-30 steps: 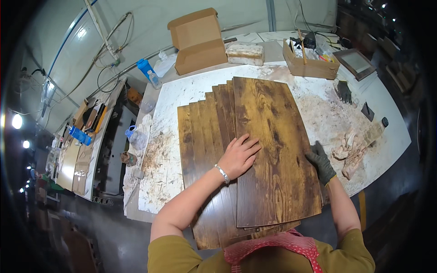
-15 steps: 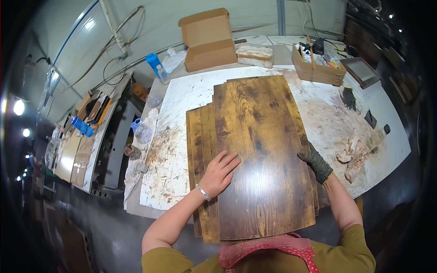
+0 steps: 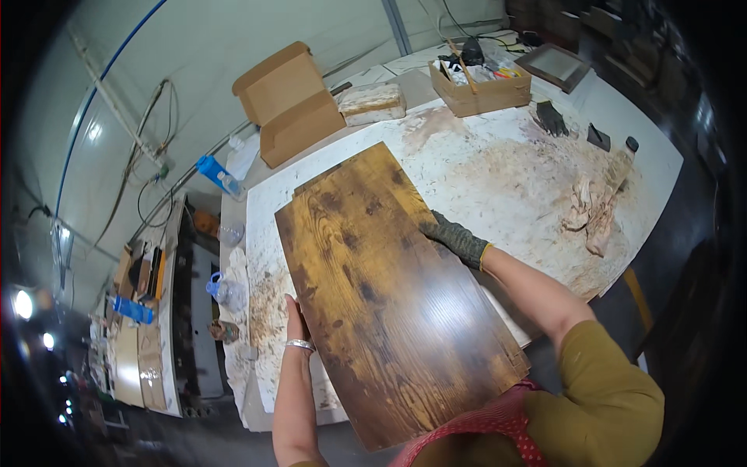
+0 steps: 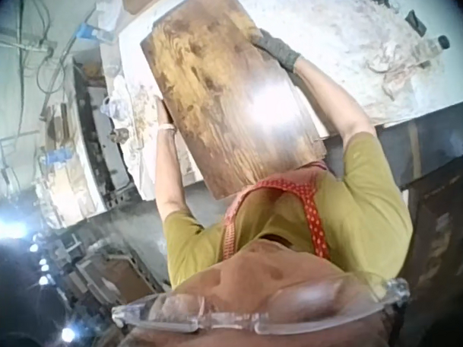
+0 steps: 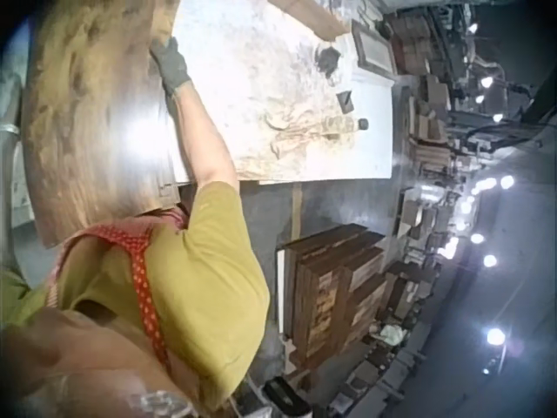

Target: The person spreads out wooden panels on a table, rubs their edges and surfaces with a sanding block, wipes the panels down with a cloth, and stacks them together.

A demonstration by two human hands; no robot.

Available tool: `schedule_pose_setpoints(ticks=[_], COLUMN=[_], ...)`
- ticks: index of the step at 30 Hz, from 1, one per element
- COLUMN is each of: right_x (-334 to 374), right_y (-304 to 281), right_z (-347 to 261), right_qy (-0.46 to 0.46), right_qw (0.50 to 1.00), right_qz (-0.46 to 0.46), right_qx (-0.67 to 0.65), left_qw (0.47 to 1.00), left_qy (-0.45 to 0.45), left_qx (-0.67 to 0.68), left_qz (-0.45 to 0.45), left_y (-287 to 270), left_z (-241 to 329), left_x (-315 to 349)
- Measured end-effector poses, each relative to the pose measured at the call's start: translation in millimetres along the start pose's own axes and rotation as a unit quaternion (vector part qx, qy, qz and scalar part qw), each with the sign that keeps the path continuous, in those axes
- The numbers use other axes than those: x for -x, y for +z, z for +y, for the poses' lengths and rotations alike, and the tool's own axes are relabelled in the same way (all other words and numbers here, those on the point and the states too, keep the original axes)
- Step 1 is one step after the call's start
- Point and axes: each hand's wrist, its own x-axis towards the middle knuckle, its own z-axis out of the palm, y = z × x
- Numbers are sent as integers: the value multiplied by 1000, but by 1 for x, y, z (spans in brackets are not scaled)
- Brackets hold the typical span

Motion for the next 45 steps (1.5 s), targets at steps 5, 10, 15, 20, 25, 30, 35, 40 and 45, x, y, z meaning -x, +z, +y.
schedule_pose_setpoints(ticks=[5,10,15,20,25,30,35,40,45], right_x=[-3,-5,5,28,57,58,48,-45,-71], right_y=[8,49,60,49,59,73,56,48,71], right_z=[-10,-9,-26,14,10,20,9,-19,-47], right_qy=[20,-24,-80,-39,-34,-45,-77,-222,-53], right_qw=[997,999,994,999,996,997,993,971,991], right_qz=[-46,-26,-56,-28,-40,0,-74,12,-5], right_qx=[65,-28,57,-10,-69,-64,-48,89,121], left_qw=[998,998,995,992,995,998,998,998,996], left_qy=[2,7,82,103,90,40,34,36,67], left_qx=[-17,-40,-27,-74,-41,-37,-32,40,-20], left_qz=[-64,-44,-45,2,-6,7,34,-15,-47], left_y=[36,21,-2,-3,-4,11,3,-82,-7], left_z=[39,35,31,30,5,-13,-7,16,48], left_x=[32,29,21,23,32,50,57,-29,-21])
